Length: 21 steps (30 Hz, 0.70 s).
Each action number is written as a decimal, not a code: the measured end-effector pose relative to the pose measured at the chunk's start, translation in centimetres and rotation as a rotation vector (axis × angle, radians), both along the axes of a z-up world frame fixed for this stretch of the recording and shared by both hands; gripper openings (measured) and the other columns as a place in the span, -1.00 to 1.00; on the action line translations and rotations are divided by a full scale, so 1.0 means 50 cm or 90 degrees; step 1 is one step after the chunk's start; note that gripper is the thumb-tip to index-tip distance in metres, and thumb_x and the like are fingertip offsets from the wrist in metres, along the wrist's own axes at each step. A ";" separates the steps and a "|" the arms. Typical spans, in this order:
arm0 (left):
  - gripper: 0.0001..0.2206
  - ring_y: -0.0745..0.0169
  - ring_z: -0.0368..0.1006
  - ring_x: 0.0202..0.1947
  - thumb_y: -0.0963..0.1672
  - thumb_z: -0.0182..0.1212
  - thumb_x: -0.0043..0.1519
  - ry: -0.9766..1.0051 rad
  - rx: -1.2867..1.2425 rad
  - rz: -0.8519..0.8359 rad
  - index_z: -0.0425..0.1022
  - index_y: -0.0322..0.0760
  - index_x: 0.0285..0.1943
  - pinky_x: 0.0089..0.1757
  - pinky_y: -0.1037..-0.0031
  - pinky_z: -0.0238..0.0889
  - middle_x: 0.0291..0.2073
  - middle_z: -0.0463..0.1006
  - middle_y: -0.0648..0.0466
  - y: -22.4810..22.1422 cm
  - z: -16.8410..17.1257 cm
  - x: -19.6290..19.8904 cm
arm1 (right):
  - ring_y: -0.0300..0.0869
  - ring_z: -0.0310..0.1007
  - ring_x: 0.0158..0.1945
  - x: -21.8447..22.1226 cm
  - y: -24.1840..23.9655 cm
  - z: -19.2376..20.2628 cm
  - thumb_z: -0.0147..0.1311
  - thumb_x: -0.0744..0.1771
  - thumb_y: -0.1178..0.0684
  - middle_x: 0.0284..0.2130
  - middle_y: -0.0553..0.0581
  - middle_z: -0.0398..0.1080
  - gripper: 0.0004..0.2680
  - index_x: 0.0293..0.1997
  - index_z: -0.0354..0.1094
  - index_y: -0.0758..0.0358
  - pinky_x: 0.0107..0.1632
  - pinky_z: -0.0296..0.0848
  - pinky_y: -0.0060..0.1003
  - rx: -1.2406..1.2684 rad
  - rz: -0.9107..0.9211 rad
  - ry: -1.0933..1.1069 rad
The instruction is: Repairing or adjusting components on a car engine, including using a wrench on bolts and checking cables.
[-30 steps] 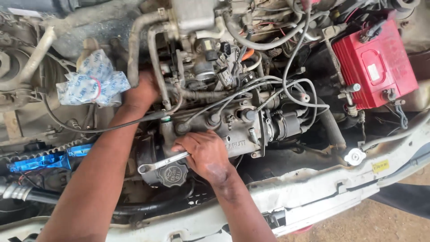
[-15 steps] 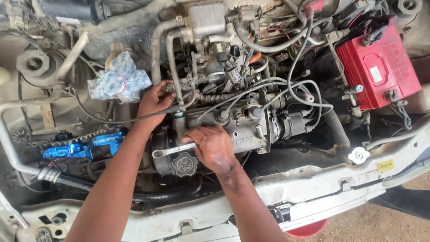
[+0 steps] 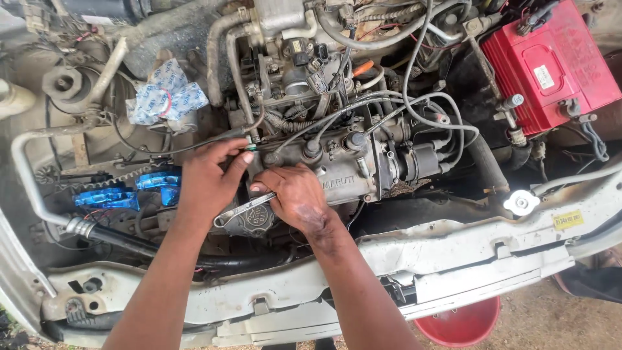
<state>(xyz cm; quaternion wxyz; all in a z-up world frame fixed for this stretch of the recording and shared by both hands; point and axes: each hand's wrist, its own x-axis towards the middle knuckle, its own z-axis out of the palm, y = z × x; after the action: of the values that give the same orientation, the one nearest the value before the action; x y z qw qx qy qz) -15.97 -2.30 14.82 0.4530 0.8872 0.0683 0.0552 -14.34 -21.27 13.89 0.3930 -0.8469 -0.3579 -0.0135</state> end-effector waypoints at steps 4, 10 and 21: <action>-0.68 0.25 0.65 -0.09 -0.13 0.32 0.25 -0.012 -0.100 -0.076 0.55 -0.33 0.17 -0.08 0.46 0.51 -0.02 0.67 -0.06 -0.036 -0.012 0.017 | -0.01 0.53 -0.29 -0.043 -0.060 0.058 0.19 0.31 0.12 -0.36 0.08 0.51 -0.94 -0.19 0.44 0.15 -0.21 0.39 -0.06 0.014 0.026 -0.029; -0.52 0.18 0.59 0.03 -0.08 0.36 0.25 -0.029 -0.146 0.014 0.40 -0.34 0.33 0.01 0.42 0.48 0.09 0.60 -0.10 -0.120 -0.113 0.104 | -0.20 0.31 -0.51 -0.153 -0.310 0.071 0.08 0.34 0.02 -0.53 0.00 0.40 -0.87 -0.12 0.50 0.17 -0.39 0.18 -0.17 0.027 -0.052 -0.091; -0.65 -0.16 0.55 -0.10 0.01 -0.06 0.44 0.048 0.173 -0.034 0.56 -0.25 0.08 -0.09 0.08 0.39 -0.08 0.62 -0.13 -0.166 -0.111 0.124 | -0.30 0.17 -0.60 -0.226 -0.385 -0.008 -0.06 0.44 0.01 -0.58 -0.05 0.38 -0.81 -0.14 0.49 0.22 -0.43 0.11 -0.26 -0.015 -0.133 -0.110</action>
<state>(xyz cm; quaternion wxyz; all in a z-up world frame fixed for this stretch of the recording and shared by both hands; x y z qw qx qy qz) -9.75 -10.59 9.26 0.3269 0.9434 0.0533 0.0188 -25.62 -40.54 13.47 0.3473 -0.8799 -0.3001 -0.1230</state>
